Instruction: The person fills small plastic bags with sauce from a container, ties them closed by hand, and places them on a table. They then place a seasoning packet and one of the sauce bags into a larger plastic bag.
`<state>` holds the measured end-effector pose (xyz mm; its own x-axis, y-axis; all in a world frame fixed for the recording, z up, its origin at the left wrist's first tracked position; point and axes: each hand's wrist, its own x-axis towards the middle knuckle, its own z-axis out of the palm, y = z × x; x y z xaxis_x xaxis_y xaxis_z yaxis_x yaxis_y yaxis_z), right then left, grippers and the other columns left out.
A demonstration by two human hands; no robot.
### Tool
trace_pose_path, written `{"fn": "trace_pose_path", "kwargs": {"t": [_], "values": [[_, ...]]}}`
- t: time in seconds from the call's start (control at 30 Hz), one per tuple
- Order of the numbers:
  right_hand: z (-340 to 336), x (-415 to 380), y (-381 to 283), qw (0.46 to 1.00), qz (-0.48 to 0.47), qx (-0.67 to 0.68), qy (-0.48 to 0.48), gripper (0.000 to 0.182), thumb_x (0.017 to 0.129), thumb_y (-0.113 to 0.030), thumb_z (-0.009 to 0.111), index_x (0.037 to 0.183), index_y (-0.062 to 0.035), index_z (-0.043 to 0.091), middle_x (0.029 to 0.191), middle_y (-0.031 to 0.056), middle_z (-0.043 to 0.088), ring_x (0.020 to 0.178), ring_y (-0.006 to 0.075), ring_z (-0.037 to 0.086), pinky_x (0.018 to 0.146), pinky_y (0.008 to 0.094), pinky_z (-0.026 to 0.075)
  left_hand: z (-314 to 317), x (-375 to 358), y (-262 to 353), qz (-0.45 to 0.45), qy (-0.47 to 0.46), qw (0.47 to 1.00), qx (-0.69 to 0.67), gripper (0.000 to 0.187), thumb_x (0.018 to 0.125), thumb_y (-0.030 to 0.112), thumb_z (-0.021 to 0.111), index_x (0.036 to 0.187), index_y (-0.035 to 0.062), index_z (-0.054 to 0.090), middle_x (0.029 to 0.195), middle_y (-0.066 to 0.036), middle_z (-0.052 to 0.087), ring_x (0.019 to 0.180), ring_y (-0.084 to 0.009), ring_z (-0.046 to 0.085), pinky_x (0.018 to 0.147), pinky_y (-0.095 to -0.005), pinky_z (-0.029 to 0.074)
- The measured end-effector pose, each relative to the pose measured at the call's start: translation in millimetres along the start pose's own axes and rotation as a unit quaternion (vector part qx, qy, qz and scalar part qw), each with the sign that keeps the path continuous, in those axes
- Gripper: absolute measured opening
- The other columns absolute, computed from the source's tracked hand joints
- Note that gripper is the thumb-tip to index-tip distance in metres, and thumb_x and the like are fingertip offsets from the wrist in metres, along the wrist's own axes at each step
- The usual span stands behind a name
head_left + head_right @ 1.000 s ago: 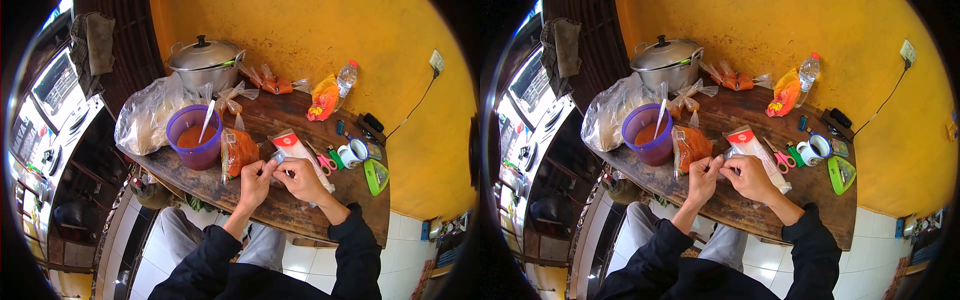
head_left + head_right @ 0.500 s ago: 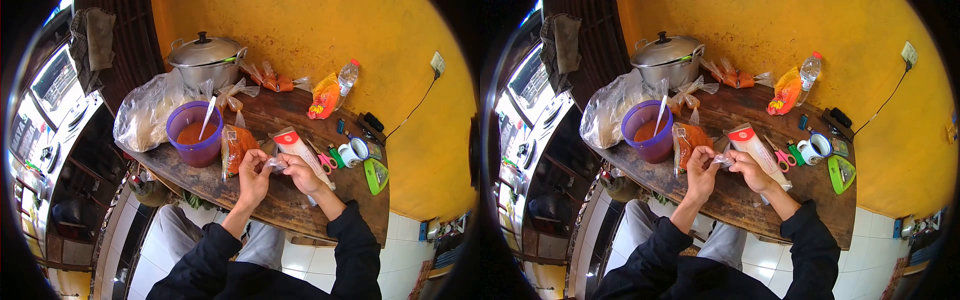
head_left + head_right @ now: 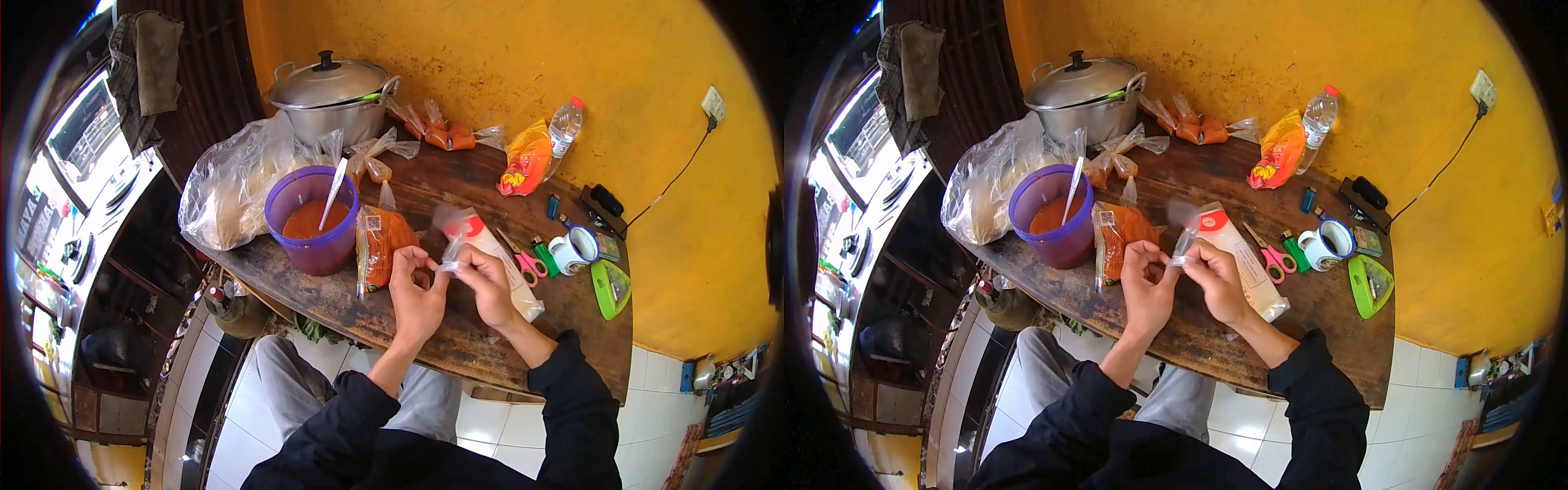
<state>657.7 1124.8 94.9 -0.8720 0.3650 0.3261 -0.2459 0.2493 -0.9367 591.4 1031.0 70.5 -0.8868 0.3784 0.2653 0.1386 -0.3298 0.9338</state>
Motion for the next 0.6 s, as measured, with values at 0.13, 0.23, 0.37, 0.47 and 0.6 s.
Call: {"fn": "trace_pose_path", "kwargs": {"t": [0.13,0.23,0.37,0.47,0.6], "values": [[-3,-2,8,0.992,0.008,0.101,-0.074,0.011,0.074,-0.01,0.048,0.068,-0.0054,0.04,0.074,-0.0026,0.039,0.068,0.0067,0.033,0.063,0.0217,0.028,-2,2,-4,-0.01,0.002,0.999,-0.033,0.031,0.072,-0.01,0.057,0.097,0.0034,0.043,0.077,-0.002,0.056,0.059,-0.002,0.042,0.049,-0.0155,0.032],[-1,1,10,1.0,0.002,0.006,-0.03,0.014,0.072,-0.007,0.049,0.065,-0.0045,0.037,0.068,-0.0013,0.037,0.063,0.0074,0.032,0.056,0.0235,0.028,-2,1,1,-0.023,-0.026,0.988,-0.149,0.031,0.074,-0.011,0.052,0.1,0.0037,0.044,0.081,-0.003,0.059,0.059,-0.0021,0.045,0.05,-0.0149,0.032],[6,-1,-2,0.975,-0.093,-0.187,0.073,0.009,0.074,-0.002,0.054,0.069,-0.0007,0.047,0.065,0.0019,0.039,0.058,0.0097,0.035,0.051,0.0249,0.029,-12,6,6,-0.123,-0.079,0.94,-0.307,0.03,0.074,-0.01,0.047,0.1,0.0045,0.045,0.075,0.0,0.056,0.054,-0.0018,0.039,0.046,-0.0155,0.027],[7,-1,-7,0.959,-0.117,-0.233,0.113,0.003,0.077,-0.002,0.055,0.077,0.0012,0.053,0.066,0.002,0.038,0.058,0.0103,0.035,0.053,0.0242,0.03,-15,3,3,-0.117,-0.136,0.932,-0.315,0.031,0.073,-0.011,0.046,0.1,0.0045,0.046,0.071,0.001,0.052,0.052,-0.002,0.036,0.045,-0.0162,0.025],[8,-3,-8,0.98,-0.052,-0.168,0.094,0.003,0.078,-0.002,0.054,0.077,0.0006,0.054,0.067,0.0004,0.039,0.061,0.0084,0.036,0.055,0.0227,0.029,-15,3,5,-0.088,-0.136,0.954,-0.253,0.032,0.072,-0.012,0.043,0.1,0.0038,0.041,0.07,-0.001,0.048,0.052,-0.0043,0.037,0.045,-0.0179,0.027]]}}
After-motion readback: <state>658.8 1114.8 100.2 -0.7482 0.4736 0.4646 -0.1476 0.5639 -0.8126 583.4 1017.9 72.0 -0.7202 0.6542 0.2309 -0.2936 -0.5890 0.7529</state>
